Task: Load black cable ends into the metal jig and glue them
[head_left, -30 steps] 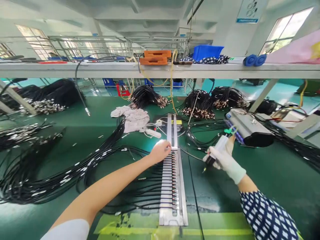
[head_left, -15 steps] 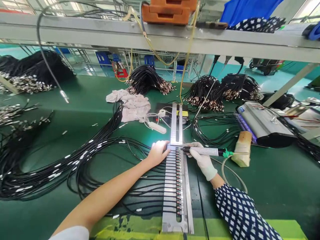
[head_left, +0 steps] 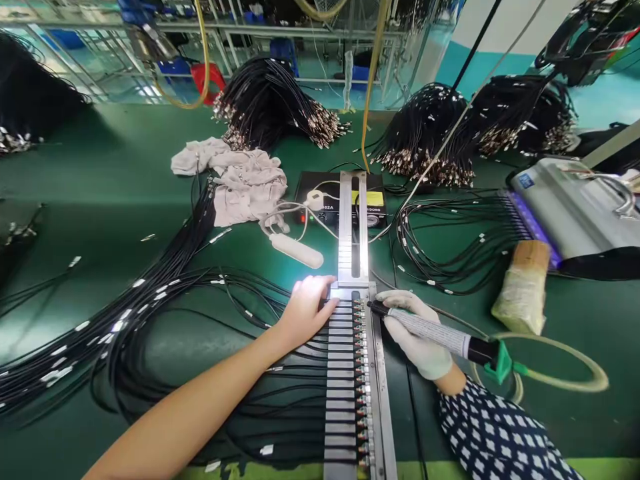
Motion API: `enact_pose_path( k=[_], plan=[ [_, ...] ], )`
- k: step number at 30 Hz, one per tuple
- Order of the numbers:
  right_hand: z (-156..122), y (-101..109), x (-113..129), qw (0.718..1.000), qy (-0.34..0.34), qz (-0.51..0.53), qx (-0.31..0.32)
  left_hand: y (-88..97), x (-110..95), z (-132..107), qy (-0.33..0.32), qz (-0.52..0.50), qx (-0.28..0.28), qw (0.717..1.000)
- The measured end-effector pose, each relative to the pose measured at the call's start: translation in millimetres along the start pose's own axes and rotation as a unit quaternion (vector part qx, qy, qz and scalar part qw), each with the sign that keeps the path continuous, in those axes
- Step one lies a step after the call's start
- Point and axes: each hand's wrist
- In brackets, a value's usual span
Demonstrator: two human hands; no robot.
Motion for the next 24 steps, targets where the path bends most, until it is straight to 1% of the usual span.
enact_pose_path(
  k=[3,6,11,17,24],
  plan=[
    [1.1,0.9,3.8,0.999,0.026,-0.032,0.005,-0.1,0.7,-0.6,-0.003,-0.001,-0.001,1.000],
    [1.1,0.4,4.6,0.998,0.036,-0.051,0.002,-0.1,1.1,-0.7,-0.007,-0.002,-0.003,1.000],
    [2.6,-0.9,6.8,0.998,0.042,-0.056,0.003,0.7,0.0,-0.3,-0.009,-0.005,-0.004,1.000],
    [6.1,-2.1,11.3,0.996,0.050,-0.067,-0.009,1.3,-1.5,-0.3,-0.007,-0.003,-0.001,1.000],
    [8.0,-1.5,13.9,0.996,0.040,-0.073,-0.011,1.2,-1.4,-0.2,-0.005,-0.003,0.000,1.000]
  ],
)
Point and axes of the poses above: each hand's wrist, its own z-axis towards the middle knuckle, its own y-axis out of the back of the hand, x = y × z, and after that the axes turned 5 degrees about -z, right-handed
